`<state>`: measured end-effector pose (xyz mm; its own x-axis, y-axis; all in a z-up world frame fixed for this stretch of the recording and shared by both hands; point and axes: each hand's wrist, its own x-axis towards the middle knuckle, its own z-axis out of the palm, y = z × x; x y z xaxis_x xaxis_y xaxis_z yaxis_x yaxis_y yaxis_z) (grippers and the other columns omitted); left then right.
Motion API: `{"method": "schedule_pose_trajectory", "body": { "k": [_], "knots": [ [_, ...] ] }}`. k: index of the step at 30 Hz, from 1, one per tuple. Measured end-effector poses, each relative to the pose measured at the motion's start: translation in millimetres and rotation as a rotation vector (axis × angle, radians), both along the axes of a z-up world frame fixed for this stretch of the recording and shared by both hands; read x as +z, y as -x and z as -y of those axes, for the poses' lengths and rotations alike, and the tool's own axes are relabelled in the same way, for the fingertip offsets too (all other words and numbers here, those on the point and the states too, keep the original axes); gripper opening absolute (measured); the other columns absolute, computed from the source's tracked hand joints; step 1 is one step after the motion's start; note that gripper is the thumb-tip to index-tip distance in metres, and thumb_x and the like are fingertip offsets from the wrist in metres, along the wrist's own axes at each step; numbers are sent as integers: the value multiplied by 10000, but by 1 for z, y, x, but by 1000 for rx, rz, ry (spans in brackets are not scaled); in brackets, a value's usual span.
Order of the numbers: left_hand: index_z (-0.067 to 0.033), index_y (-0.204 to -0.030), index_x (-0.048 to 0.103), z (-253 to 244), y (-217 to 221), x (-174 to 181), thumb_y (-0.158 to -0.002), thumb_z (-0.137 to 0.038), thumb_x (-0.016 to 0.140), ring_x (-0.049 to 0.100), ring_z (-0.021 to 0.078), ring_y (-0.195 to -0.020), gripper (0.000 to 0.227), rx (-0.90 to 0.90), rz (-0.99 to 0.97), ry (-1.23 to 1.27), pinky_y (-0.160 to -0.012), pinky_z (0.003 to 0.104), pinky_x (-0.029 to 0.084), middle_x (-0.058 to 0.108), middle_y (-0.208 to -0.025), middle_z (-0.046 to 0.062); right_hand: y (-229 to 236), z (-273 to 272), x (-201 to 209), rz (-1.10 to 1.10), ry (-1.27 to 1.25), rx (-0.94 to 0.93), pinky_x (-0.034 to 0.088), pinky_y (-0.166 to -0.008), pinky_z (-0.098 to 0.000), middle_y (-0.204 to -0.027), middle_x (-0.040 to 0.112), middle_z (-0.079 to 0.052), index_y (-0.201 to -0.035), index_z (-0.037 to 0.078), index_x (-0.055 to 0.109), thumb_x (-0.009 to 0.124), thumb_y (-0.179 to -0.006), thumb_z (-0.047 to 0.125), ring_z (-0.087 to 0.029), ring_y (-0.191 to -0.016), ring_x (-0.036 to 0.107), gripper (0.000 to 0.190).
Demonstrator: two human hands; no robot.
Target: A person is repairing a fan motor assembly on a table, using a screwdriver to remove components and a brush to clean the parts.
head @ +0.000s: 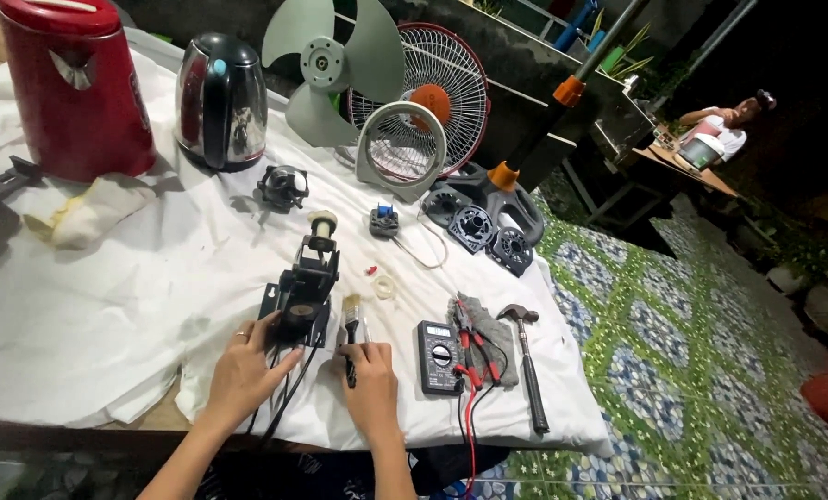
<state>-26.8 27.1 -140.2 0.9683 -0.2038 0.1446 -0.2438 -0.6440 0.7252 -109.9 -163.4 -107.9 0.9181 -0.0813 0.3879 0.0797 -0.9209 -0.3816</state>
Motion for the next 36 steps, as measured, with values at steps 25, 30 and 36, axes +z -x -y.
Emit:
{"method": "schedule_pose_trajectory", "body": {
  "k": [25, 30, 36],
  "knots": [
    [-223, -1445, 436, -4, 3, 9, -810, -556, 690, 624, 335, -1105, 761, -36, 5, 59, -856, 488, 564, 576, -1280, 134, 28, -7, 52, 360, -534, -17, 558, -827, -318, -1001, 713, -69, -1080, 78, 684, 669, -937, 180, -192, -950, 706, 176],
    [-248, -1440, 442, -4, 6, 14, -834, -531, 670, 644, 333, -1065, 706, -28, -1, 57, -818, 491, 573, 577, -1278, 117, 30, -16, 57, 229, -581, 42, 461, -546, -250, -773, 688, -8, -987, 104, 679, 678, -910, 221, -96, -601, 587, 140],
    [-112, -1389, 572, -5, 11, 16, -836, -493, 737, 703, 418, -1051, 692, 5, 132, 71, -868, 506, 583, 677, -1127, 238, 28, -23, 55, 217, -547, -117, 572, -675, -377, -725, 781, -93, -893, 147, 741, 747, -841, 213, -273, -695, 751, 84]
  ]
}}
